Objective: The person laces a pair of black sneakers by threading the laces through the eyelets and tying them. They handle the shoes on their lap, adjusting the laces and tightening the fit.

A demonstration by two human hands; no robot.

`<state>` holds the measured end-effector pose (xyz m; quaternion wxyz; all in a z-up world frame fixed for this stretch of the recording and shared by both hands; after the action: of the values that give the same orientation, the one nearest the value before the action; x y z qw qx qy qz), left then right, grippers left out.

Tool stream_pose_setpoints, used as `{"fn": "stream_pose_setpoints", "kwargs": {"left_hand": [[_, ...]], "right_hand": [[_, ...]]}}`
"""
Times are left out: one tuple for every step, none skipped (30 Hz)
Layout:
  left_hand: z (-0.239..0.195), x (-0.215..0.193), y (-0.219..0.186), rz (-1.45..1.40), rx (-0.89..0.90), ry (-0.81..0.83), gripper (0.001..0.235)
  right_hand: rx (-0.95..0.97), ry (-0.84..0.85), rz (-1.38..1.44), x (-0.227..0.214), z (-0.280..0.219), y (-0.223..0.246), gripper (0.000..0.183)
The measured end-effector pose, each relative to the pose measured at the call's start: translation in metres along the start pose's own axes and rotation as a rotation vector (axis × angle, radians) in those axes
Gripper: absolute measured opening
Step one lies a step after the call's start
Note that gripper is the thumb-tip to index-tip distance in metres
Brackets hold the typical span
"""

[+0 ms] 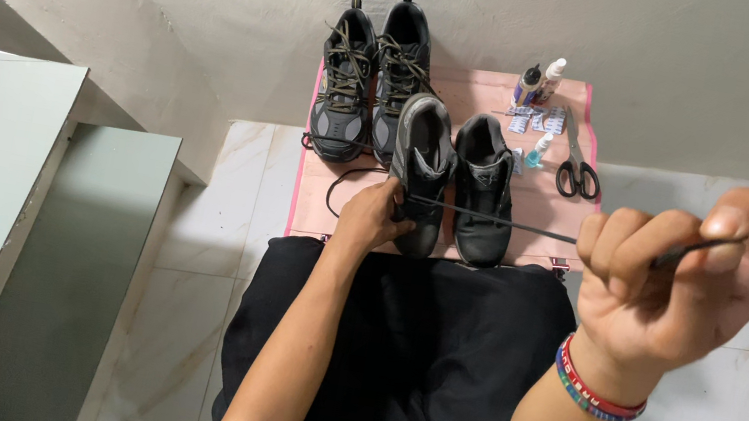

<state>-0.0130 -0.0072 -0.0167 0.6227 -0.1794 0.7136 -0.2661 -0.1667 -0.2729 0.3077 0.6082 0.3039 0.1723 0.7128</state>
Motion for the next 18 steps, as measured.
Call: {"fn": "stream_pose_setpoints", "kwargs": {"left_hand": [[0.004, -0.002, 0.0, 0.001, 0.0, -0.003, 0.058], [0.005, -0.002, 0.0, 0.001, 0.017, -0.051, 0.037], [0.006, -0.003, -0.001, 0.002, 0.033, -0.098, 0.018], [0.012, 0.001, 0.008, 0.003, 0.035, -0.1, 0.018], [0.018, 0.006, 0.016, 0.013, 0.015, -0.064, 0.018], [0.023, 0.011, 0.024, 0.024, -0.003, -0.027, 0.019], [0.02, 0.006, 0.017, 0.025, 0.0, -0.027, 0.019], [0.018, 0.0, 0.009, -0.039, 0.039, -0.041, 0.02], [0.015, -0.006, 0.002, -0.103, 0.078, -0.055, 0.02], [0.008, -0.014, -0.002, -0.104, 0.078, -0.051, 0.02], [0.0, -0.023, -0.008, -0.143, 0.122, -0.065, 0.018], [-0.005, -0.033, -0.013, -0.182, 0.168, -0.083, 0.018], [-0.002, -0.034, -0.015, -0.182, 0.169, -0.082, 0.018], [-0.002, -0.034, -0.016, -0.155, 0.139, -0.059, 0.019], [-0.002, -0.034, -0.016, -0.127, 0.108, -0.036, 0.019], [-0.001, -0.03, -0.012, -0.129, 0.106, -0.035, 0.019], [0.001, -0.027, -0.008, -0.113, 0.105, -0.039, 0.019], [0.003, -0.022, -0.007, -0.099, 0.108, -0.041, 0.018]], "right_hand": [[-0.003, 0.001, 0.002, 0.006, 0.003, -0.006, 0.018], [0.01, 0.001, -0.002, 0.012, 0.005, -0.012, 0.025], [0.022, 0.001, -0.006, 0.017, 0.006, -0.017, 0.033], [0.019, 0.001, -0.005, 0.008, 0.006, -0.041, 0.033], [0.085, 0.037, -0.019, 0.0, 0.006, -0.067, 0.025], [0.152, 0.069, -0.035, -0.009, 0.005, -0.093, 0.019], [0.149, 0.067, -0.036, -0.009, 0.003, -0.113, 0.019], [0.249, 0.092, -0.053, -0.01, 0.001, -0.137, 0.018], [0.349, 0.115, -0.069, -0.01, -0.002, -0.161, 0.017], [0.352, 0.113, -0.071, -0.018, -0.013, -0.191, 0.017], [0.444, 0.219, -0.231, -0.024, -0.026, -0.223, 0.021], [0.531, 0.326, -0.391, -0.03, -0.037, -0.258, 0.026], [0.53, 0.325, -0.392, -0.03, -0.041, -0.26, 0.026], [0.701, 0.459, -0.61, -0.03, -0.051, -0.267, 0.023], [0.868, 0.593, -0.83, -0.03, -0.061, -0.272, 0.027], [0.869, 0.595, -0.83, -0.029, -0.064, -0.275, 0.027], [0.935, 0.614, -0.972, -0.031, -0.069, -0.278, 0.027], [0.999, 0.628, -1.118, -0.036, -0.072, -0.28, 0.026]]}}
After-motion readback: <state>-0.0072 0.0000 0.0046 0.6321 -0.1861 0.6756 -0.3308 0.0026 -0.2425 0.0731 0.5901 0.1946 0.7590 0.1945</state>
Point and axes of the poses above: each hand's wrist, its own z-axis towards the middle knuckle, its own x-axis out of the palm, y = z × x, the point moved 3 cm from there along z, towards the middle knuckle, and after that the axes turned 3 degrees about -x, right-handed, at the moved point
